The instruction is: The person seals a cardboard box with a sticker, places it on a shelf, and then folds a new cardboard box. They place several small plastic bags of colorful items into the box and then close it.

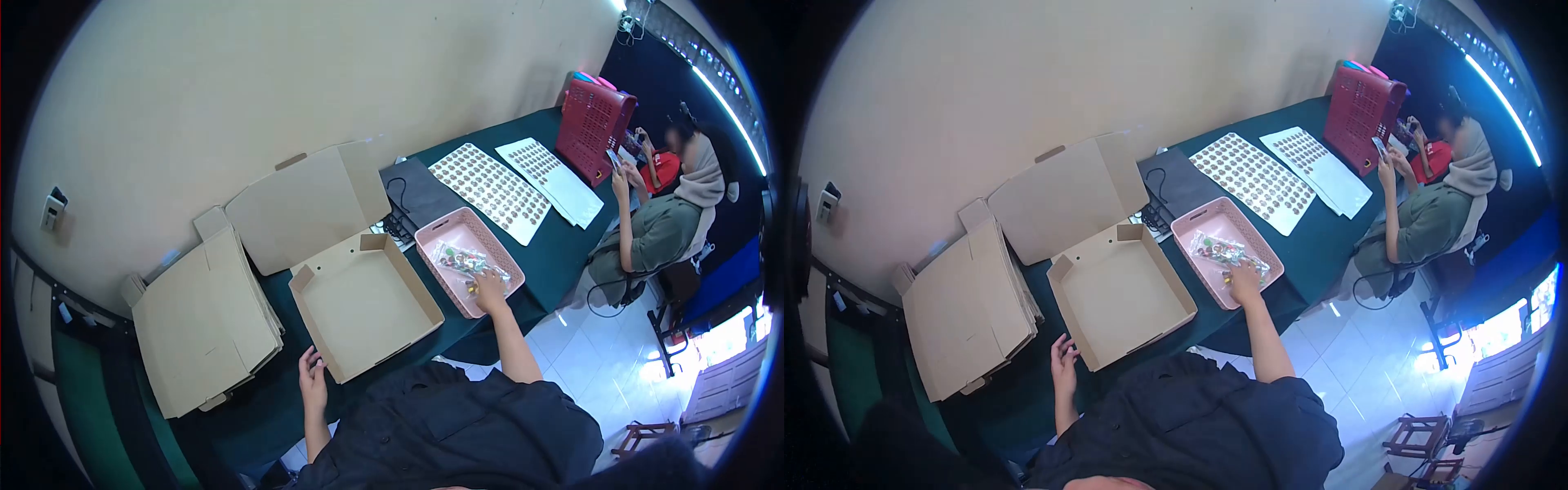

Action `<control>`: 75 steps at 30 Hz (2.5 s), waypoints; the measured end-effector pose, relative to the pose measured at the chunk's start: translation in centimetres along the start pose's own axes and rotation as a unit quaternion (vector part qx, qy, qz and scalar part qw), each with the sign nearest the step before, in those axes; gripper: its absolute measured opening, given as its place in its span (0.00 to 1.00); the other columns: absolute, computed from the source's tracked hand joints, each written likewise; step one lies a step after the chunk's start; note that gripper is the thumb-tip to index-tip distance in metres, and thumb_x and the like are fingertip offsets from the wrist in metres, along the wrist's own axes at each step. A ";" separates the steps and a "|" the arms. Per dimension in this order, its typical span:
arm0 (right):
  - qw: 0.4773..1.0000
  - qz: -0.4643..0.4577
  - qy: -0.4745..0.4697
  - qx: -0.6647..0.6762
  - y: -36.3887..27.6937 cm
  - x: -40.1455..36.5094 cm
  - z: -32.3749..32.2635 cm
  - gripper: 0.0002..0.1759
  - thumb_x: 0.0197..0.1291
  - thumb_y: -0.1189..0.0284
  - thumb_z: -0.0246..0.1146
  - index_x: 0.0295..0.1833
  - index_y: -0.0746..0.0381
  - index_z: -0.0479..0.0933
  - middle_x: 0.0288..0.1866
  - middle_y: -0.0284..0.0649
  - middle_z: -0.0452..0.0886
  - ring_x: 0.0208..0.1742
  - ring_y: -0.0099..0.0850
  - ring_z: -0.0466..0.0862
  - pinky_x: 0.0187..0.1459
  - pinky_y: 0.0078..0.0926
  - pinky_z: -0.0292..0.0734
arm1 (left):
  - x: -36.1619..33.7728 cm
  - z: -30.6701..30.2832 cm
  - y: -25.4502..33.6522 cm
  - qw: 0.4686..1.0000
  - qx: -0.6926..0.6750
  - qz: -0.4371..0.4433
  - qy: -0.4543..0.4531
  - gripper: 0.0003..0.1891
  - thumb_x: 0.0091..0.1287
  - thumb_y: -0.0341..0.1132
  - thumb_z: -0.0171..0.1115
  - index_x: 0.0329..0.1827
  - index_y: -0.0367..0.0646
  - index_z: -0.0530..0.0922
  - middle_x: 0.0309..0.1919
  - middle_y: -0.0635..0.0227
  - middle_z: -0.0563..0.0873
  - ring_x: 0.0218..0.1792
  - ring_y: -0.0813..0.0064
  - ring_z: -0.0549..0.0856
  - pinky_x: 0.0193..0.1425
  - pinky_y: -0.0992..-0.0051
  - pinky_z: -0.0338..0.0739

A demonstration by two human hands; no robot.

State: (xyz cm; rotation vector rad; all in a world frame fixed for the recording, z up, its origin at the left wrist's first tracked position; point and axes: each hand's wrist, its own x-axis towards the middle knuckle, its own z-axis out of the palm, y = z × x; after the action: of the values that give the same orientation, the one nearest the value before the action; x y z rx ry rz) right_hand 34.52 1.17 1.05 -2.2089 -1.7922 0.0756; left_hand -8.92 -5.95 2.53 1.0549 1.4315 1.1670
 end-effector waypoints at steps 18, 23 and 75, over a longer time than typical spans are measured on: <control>0.886 -0.143 -0.037 0.440 -18.3 -3.8 -0.3 0.15 0.57 0.69 0.60 0.47 0.66 0.76 0.39 0.48 0.78 0.40 0.34 0.79 0.41 0.25 0.73 | 3.7 9.0 4.1 0.976 -0.078 0.080 -0.184 0.21 0.64 0.34 0.55 0.60 0.41 0.65 0.55 0.63 0.73 0.53 0.73 0.73 0.57 0.75 0.67; 0.803 -0.151 -0.219 0.533 -22.2 -3.6 -1.6 0.18 0.62 0.71 0.55 0.57 0.62 0.71 0.49 0.42 0.76 0.45 0.29 0.77 0.43 0.24 0.74 | 5.4 6.5 1.4 0.979 -0.153 -0.016 -0.134 0.25 0.62 0.39 0.59 0.60 0.40 0.64 0.49 0.68 0.77 0.49 0.76 0.76 0.52 0.77 0.70; 0.513 0.112 -0.361 0.771 -24.3 -5.8 2.7 0.24 0.64 0.68 0.54 0.63 0.66 0.61 0.52 0.38 0.74 0.49 0.23 0.75 0.55 0.22 0.68 | 2.4 4.4 3.4 0.974 -0.160 -0.039 -0.153 0.27 0.64 0.37 0.56 0.63 0.45 0.54 0.43 0.64 0.76 0.40 0.81 0.77 0.35 0.83 0.73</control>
State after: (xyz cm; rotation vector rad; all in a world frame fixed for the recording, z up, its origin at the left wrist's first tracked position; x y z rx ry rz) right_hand 9.53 0.50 3.97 -0.8466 -0.6617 1.9548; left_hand -4.76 -2.46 5.18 0.8968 0.9971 1.0800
